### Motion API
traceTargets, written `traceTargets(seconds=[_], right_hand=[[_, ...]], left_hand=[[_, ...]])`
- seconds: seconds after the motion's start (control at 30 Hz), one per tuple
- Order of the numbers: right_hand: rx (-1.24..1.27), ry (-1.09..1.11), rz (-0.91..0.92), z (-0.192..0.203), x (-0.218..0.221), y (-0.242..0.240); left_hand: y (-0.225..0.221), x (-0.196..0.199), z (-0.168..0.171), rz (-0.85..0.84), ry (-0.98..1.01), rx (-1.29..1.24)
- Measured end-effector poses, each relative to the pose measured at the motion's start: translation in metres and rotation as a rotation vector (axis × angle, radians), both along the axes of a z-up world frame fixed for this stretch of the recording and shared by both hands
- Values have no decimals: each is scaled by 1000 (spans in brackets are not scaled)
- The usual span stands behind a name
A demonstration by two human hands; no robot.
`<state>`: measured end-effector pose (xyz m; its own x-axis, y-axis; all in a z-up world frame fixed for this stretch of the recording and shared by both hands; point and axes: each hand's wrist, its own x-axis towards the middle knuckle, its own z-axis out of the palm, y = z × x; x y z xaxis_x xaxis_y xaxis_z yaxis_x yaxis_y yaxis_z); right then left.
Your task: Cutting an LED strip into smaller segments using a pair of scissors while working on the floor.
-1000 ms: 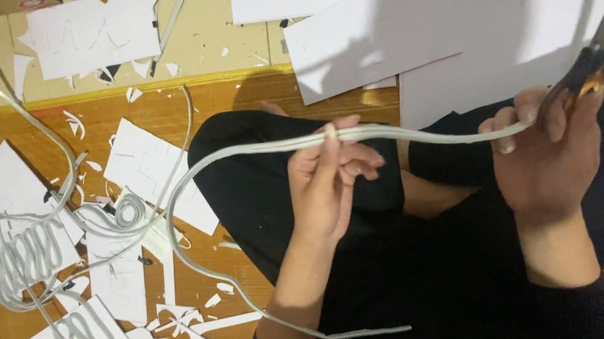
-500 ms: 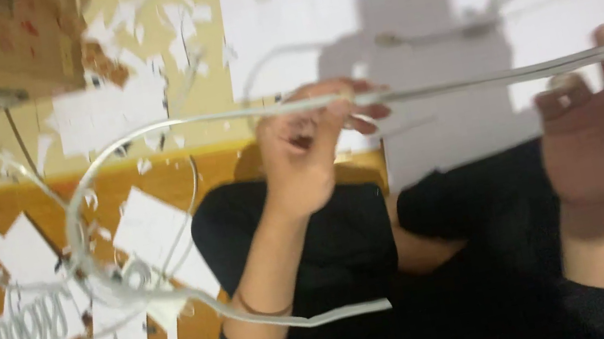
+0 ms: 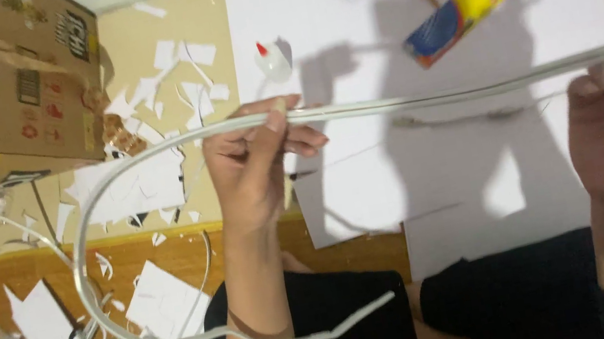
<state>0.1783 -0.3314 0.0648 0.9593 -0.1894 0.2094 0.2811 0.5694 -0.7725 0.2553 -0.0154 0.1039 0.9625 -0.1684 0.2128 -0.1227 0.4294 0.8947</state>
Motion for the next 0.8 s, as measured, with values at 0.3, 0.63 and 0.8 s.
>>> traceTargets(seconds=[0.3, 0.63, 0.8], right_hand=[[2, 76, 29, -58, 25, -37], [-274, -14, -132, -65, 8, -45], [-433, -17, -229, -52, 5, -24]], left_hand=[[-3, 25, -40, -186, -99, -185], [-21, -16, -3, -55, -249, 92], [-29, -33, 22, -7, -106, 203]])
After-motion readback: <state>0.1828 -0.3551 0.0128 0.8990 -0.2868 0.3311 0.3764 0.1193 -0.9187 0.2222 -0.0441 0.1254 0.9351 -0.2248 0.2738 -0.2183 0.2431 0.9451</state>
